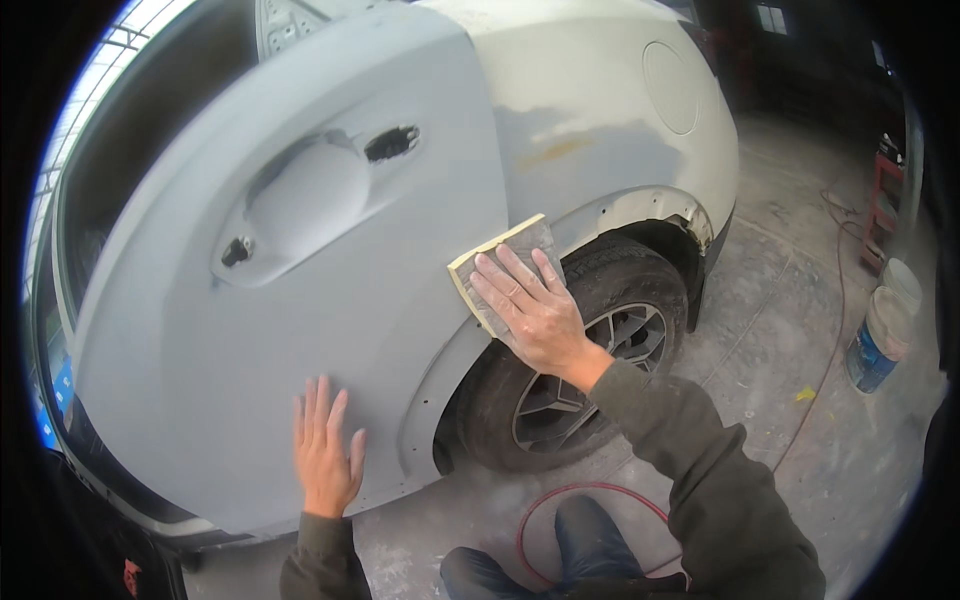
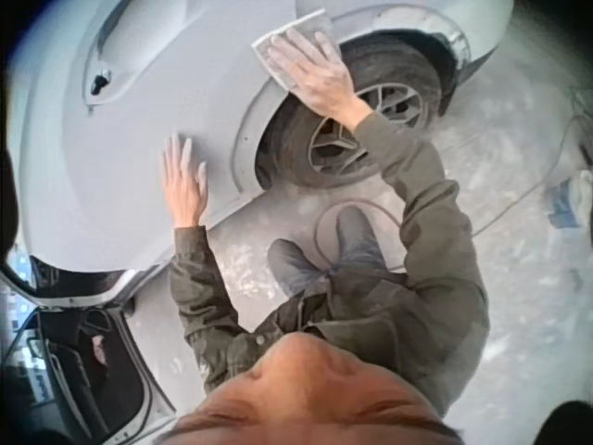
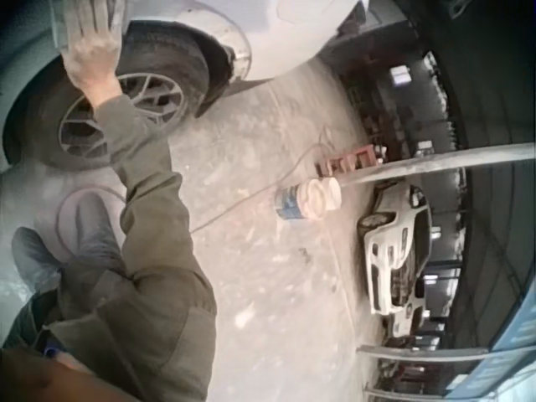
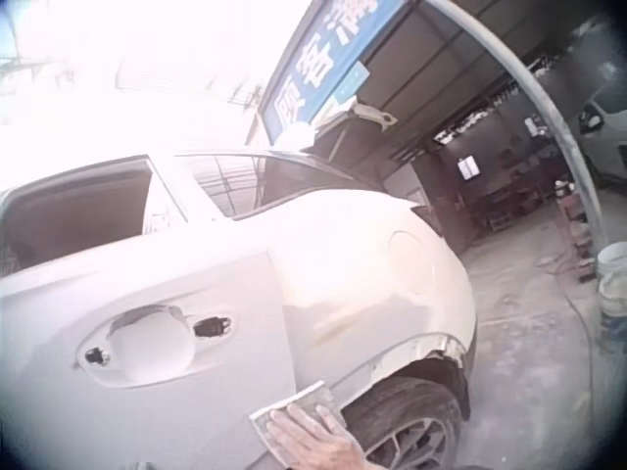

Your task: The person sands the surface of a white car door using a sanding block. They move the block across the door panel, focusing on the area around the door handle and the lower edge, smoothing the surface.

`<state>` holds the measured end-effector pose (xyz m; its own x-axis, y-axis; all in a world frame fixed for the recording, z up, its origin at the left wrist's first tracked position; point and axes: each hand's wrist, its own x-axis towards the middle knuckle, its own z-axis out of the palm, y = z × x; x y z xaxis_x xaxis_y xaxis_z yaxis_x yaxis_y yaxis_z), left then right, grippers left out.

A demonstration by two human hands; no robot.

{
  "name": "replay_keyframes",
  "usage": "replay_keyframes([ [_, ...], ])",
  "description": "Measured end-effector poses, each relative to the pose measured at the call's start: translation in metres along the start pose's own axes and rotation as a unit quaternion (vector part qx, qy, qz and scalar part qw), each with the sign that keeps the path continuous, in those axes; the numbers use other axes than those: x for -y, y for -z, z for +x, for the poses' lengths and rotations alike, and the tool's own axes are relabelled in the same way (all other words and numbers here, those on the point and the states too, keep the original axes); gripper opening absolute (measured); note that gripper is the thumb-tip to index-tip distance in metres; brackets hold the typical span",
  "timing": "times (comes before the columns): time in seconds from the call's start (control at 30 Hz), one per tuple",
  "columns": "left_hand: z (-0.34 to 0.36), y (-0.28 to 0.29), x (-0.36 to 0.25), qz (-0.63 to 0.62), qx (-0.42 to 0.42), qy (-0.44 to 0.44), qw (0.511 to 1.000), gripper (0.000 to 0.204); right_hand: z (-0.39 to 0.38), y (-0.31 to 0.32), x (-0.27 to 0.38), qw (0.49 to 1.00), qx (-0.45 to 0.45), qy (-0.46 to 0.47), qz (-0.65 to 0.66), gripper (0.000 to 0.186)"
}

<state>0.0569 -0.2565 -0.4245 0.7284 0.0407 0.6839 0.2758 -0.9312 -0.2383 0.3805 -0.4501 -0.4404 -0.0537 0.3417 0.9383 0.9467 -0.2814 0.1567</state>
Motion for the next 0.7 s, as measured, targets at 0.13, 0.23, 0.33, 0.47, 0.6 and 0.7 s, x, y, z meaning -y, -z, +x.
replay_keyframes([
  [0.13,0.057,-0.027,0.011,0.108,-0.031,-0.066,0.991,0.075,0.038,0.001,0.002,0.993,-0.063,-0.079,0.06,0.07],
  [0.23,0.079,-0.042,0.019,0.159,-0.054,-0.105,0.98,0.081,0.1,0.01,-0.001,0.973,-0.143,-0.128,0.129,0.071],
  [0.33,0.085,-0.049,0.021,0.177,-0.059,-0.128,0.974,0.087,0.12,0.003,0.002,0.95,-0.199,-0.173,0.168,0.069],
  [0.47,0.082,-0.051,0.022,0.195,-0.084,-0.128,0.969,0.078,0.06,-0.014,0.037,0.942,-0.19,-0.198,0.196,0.068],
  [0.6,0.085,-0.047,0.021,0.192,-0.08,-0.136,0.969,0.079,0.061,-0.008,0.026,0.951,-0.18,-0.175,0.182,0.065],
  [0.7,0.088,-0.046,0.019,0.199,-0.09,-0.146,0.965,0.079,0.115,0.001,0.004,0.944,-0.208,-0.181,0.182,0.063],
])
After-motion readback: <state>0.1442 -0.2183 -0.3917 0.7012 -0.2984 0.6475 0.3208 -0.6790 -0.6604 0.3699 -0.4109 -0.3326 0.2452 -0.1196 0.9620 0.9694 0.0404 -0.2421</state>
